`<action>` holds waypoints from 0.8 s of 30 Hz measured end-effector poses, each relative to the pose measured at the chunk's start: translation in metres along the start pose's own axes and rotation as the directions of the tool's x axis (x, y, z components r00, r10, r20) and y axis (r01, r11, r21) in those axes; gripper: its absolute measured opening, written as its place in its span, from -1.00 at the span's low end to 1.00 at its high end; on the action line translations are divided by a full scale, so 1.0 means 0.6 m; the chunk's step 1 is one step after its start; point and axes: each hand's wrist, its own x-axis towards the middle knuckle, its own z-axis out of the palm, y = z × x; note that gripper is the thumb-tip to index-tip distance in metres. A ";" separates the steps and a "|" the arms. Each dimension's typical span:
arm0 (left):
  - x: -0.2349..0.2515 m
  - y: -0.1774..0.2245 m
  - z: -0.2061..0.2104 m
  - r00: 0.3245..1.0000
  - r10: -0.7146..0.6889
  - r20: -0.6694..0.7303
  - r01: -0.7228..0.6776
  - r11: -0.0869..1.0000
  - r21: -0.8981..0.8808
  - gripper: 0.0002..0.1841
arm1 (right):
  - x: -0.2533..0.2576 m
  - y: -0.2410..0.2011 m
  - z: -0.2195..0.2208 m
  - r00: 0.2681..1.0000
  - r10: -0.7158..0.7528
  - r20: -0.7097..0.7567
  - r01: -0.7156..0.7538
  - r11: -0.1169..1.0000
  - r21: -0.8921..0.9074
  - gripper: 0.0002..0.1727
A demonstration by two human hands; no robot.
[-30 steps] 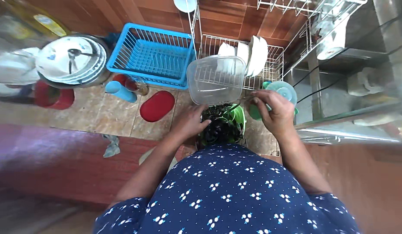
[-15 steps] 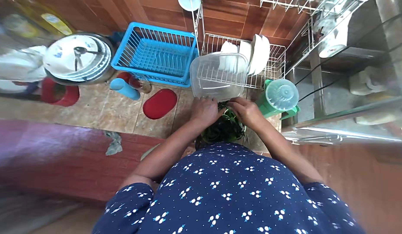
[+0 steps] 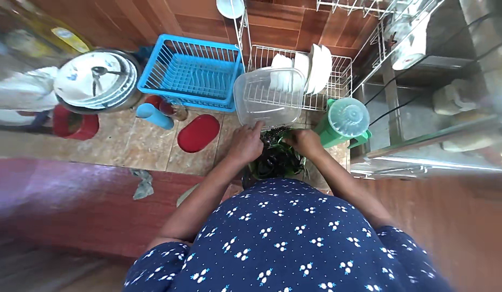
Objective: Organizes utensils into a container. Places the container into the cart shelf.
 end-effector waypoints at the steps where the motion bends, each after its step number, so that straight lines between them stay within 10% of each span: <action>1: -0.001 -0.008 0.000 1.000 0.022 0.000 -0.022 0.999 -0.031 -0.41 | 0.003 -0.003 0.004 1.000 0.002 -0.012 -0.002 1.000 -0.003 -0.59; 8: 0.007 -0.021 -0.024 0.988 0.049 0.145 -0.019 0.980 -0.200 -0.33 | -0.030 0.024 -0.041 0.827 -0.415 -0.379 0.470 0.881 0.060 -0.75; 15: 0.053 -0.008 -0.017 0.946 0.196 0.258 -0.195 0.980 -0.030 -0.26 | -0.055 -0.020 -0.166 0.549 -0.455 -0.701 0.660 0.750 0.030 -0.74; 24: 0.044 -0.028 -0.008 0.929 0.328 0.173 -0.315 0.944 -0.097 -0.41 | 0.070 -0.006 -0.055 0.798 -0.434 -0.418 0.550 0.807 0.212 -0.73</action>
